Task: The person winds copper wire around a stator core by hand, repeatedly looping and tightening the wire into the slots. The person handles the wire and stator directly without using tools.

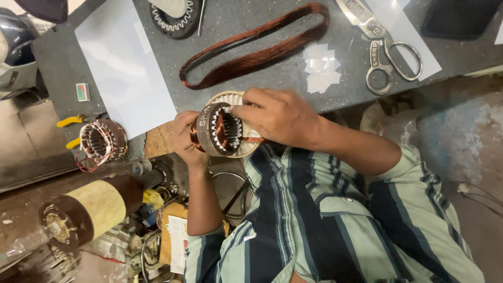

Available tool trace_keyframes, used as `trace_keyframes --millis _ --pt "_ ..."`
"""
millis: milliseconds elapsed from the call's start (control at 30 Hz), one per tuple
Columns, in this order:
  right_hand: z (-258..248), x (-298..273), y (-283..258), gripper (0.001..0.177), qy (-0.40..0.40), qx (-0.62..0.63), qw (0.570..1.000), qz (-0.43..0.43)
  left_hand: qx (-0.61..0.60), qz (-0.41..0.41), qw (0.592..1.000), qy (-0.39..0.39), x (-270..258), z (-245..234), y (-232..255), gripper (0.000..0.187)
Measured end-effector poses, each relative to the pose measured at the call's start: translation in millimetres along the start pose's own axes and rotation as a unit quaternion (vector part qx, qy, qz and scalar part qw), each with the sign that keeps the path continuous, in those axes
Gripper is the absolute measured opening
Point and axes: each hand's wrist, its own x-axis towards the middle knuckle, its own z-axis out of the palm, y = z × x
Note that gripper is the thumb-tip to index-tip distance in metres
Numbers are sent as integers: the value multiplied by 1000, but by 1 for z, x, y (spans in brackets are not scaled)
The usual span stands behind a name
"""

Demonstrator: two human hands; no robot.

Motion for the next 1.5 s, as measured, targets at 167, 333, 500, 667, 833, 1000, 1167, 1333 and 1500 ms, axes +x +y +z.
trace_keyframes --millis 167,333,500,667,833,1000,1167,1333,1500 --pt "2 -4 5 21 -6 36 999 20 -8 -37 999 3 2 4 0 16" --pt "5 -7 0 27 6 -3 1000 14 8 -7 996 -85 21 -6 7 28" --pt "-7 -32 8 22 56 -23 997 37 14 -41 995 -87 21 -9 19 22" --pt "-46 -73 22 15 87 -64 953 283 -62 -84 989 -100 19 -16 22 26" --pt "-35 -76 33 21 55 -118 948 291 -118 -122 983 -66 19 -18 18 25" --pt "-16 -75 45 22 31 -187 938 289 -104 -139 985 -14 15 -28 23 21" --pt "-17 -78 48 10 106 -147 931 317 -117 -157 980 46 8 -40 30 20" --pt "-39 -80 32 9 154 -101 940 287 -109 11 987 114 -14 -46 43 28" --pt "-38 -94 -12 8 208 -24 946 246 -118 149 981 49 -45 -26 76 24"
